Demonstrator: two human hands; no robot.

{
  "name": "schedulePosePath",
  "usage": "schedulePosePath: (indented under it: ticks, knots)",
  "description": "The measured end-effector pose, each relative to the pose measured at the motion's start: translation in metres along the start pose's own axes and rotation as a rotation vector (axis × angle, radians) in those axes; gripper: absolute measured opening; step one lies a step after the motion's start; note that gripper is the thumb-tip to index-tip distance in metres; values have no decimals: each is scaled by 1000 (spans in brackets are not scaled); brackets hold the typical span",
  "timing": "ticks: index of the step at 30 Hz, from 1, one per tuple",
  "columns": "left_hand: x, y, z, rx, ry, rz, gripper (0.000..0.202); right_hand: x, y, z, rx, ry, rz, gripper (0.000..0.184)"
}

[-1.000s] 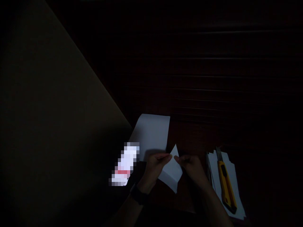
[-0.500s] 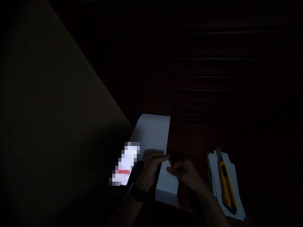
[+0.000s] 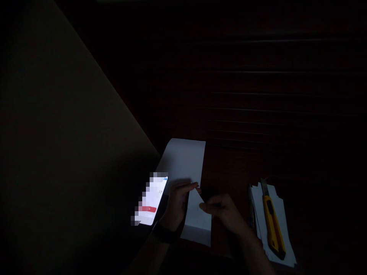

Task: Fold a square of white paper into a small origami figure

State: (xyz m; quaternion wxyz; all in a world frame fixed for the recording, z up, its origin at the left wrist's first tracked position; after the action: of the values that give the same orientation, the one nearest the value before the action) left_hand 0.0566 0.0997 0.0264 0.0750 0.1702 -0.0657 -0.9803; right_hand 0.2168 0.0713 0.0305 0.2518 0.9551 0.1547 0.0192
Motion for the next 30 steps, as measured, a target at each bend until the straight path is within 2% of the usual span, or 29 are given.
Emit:
schedulePosePath:
  ticks: [2, 4, 6, 8, 11, 14, 18, 22, 23, 25, 28, 30]
  knots:
    - [6, -5, 3, 5, 77, 2, 27, 2, 2, 1, -8, 19, -5, 29]
    - [12, -10, 7, -22, 157, 53, 34, 4, 4, 2, -7, 47, 5, 31]
    - [13, -11, 9, 14, 132, 42, 37, 7, 5, 3, -4, 55, 27, 34]
    - [8, -7, 8, 59, 95, -94, 40, 9, 4, 3, 1, 43, 43, 32]
    - [-4, 4, 1, 109, 4, -291, 34, 9, 1, 3, 18, 26, 46, 28]
    - [-8, 10, -8, 119, -33, -296, 29, 6, -1, 3, 29, 22, 69, 28]
    - [-3, 5, -9, 115, 55, -259, 27, 4, 2, 4, 14, 19, 61, 27]
    - [9, -6, 6, 45, 41, -92, 26, 18, 8, 4, 8, 93, 19, 27]
    - [11, -8, 10, 42, 43, -45, 26, 23, 9, 4, 19, 141, 46, 28]
    - [13, -8, 14, 62, 14, -95, 26, 31, 11, 1, 65, 214, 162, 28]
    - [7, -3, 13, 71, 12, -220, 24, 30, 9, -4, 169, 152, 300, 24]
    - [1, 1, 7, 77, 12, -260, 22, 18, 4, -4, 201, 109, 247, 25]
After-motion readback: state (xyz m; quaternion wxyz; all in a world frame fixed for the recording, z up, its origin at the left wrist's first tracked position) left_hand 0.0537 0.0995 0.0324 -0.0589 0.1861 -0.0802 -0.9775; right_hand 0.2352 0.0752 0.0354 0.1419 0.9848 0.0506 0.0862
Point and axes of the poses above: each hand's wrist, its own y-axis away from the middle knuckle, its own x-axis out of the back of the hand, z = x × y, the point moved 1 cm from there along -y, towards the middle knuckle, and after that the axes turned 10 degrees about -x, right-handed, at the moved point
